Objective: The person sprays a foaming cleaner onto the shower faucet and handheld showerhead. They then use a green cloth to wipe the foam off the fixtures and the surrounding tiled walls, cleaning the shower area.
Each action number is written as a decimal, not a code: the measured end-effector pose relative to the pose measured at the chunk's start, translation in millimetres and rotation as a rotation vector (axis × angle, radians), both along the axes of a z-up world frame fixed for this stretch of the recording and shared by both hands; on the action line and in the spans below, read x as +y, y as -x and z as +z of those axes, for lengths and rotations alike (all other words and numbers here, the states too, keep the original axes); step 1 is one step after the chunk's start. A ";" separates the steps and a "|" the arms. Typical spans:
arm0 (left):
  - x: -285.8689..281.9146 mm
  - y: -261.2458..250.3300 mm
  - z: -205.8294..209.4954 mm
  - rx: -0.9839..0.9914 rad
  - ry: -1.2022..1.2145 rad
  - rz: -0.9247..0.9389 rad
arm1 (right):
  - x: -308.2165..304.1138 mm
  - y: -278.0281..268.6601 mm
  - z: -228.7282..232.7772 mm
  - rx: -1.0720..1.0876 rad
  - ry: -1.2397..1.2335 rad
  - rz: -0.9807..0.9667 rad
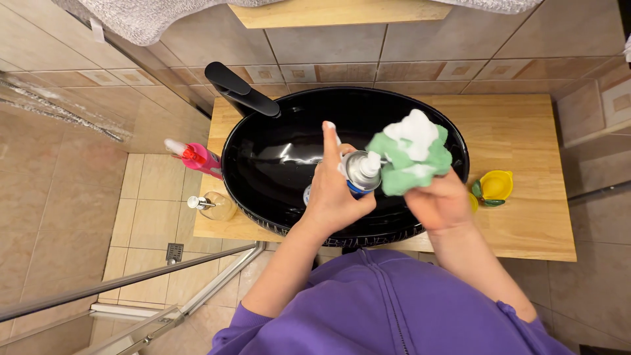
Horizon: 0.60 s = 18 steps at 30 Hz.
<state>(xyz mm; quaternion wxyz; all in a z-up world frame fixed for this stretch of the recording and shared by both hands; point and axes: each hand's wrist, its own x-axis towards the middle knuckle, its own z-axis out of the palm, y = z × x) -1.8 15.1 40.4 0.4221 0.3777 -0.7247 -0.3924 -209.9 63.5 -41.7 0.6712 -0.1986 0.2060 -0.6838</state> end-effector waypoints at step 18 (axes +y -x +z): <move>9.0 14.9 -32.2 -0.499 0.555 0.070 | -11.8 -64.4 21.1 0.335 -0.138 -0.586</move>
